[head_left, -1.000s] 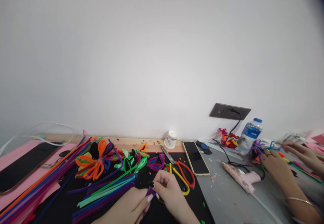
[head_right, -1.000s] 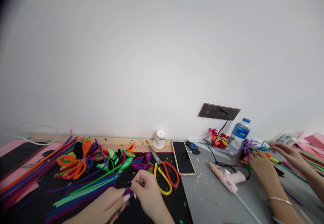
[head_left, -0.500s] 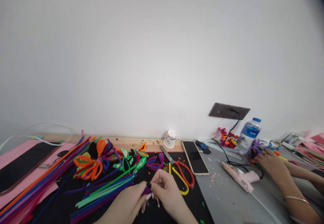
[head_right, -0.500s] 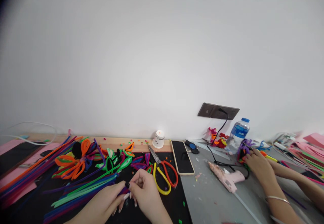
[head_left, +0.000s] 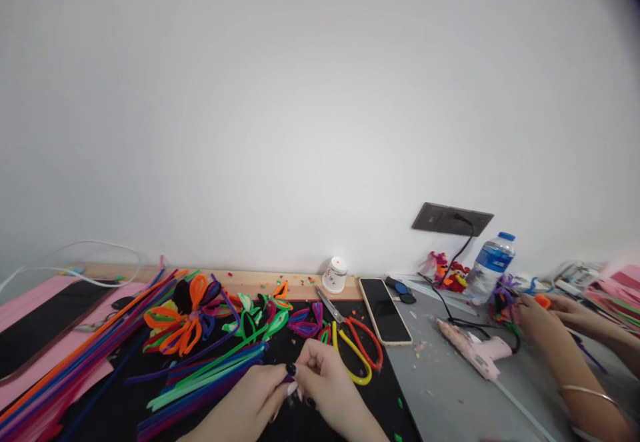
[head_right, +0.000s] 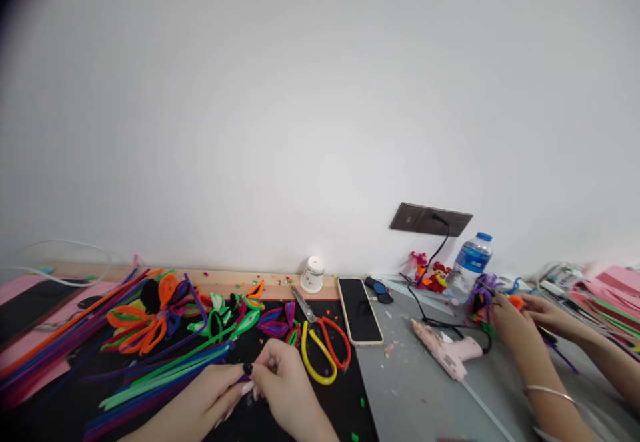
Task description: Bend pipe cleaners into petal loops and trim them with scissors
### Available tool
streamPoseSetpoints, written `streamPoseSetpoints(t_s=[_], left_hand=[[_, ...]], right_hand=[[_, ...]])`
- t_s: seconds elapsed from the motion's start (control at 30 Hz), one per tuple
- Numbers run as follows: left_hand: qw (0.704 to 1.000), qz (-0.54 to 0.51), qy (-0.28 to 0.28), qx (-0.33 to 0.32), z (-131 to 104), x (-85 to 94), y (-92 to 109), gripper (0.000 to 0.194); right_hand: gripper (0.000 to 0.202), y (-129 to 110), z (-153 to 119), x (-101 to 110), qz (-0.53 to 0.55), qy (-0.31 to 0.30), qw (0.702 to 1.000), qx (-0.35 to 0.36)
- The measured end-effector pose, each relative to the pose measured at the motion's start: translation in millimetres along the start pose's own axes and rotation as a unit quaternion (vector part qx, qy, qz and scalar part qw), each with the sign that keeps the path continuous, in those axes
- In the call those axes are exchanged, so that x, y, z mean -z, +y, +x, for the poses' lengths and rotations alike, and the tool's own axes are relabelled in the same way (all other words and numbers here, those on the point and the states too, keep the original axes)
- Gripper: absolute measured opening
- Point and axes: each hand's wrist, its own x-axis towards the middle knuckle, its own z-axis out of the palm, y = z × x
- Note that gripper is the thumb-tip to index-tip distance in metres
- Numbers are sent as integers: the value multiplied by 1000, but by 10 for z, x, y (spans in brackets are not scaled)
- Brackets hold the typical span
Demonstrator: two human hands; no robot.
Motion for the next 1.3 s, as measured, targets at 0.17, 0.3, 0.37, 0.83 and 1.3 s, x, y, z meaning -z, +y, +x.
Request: streamPoseSetpoints(t_s=[0.17, 0.3, 0.37, 0.83, 1.3], left_hand=[[1000, -5, -11, -3, 11, 22, 8, 32], [1000, -13, -17, 7, 1, 38, 41, 35], [1000, -9, -5, 9, -3, 18, 23, 35], [996, 82, 27, 1, -28, -24, 16, 29], [997, 74, -27, -4, -32, 75, 90, 22]], right_hand=[[9, 52, 17, -12, -1, -2, 1000, -9], [15, 84, 36, -18, 14, -6, 1000, -16], [20, 92, 44, -11, 17, -7, 1000, -17], [36, 61, -24, -41, -135, 1, 991, 8], [22, 45, -27, -40, -129, 2, 991, -23]])
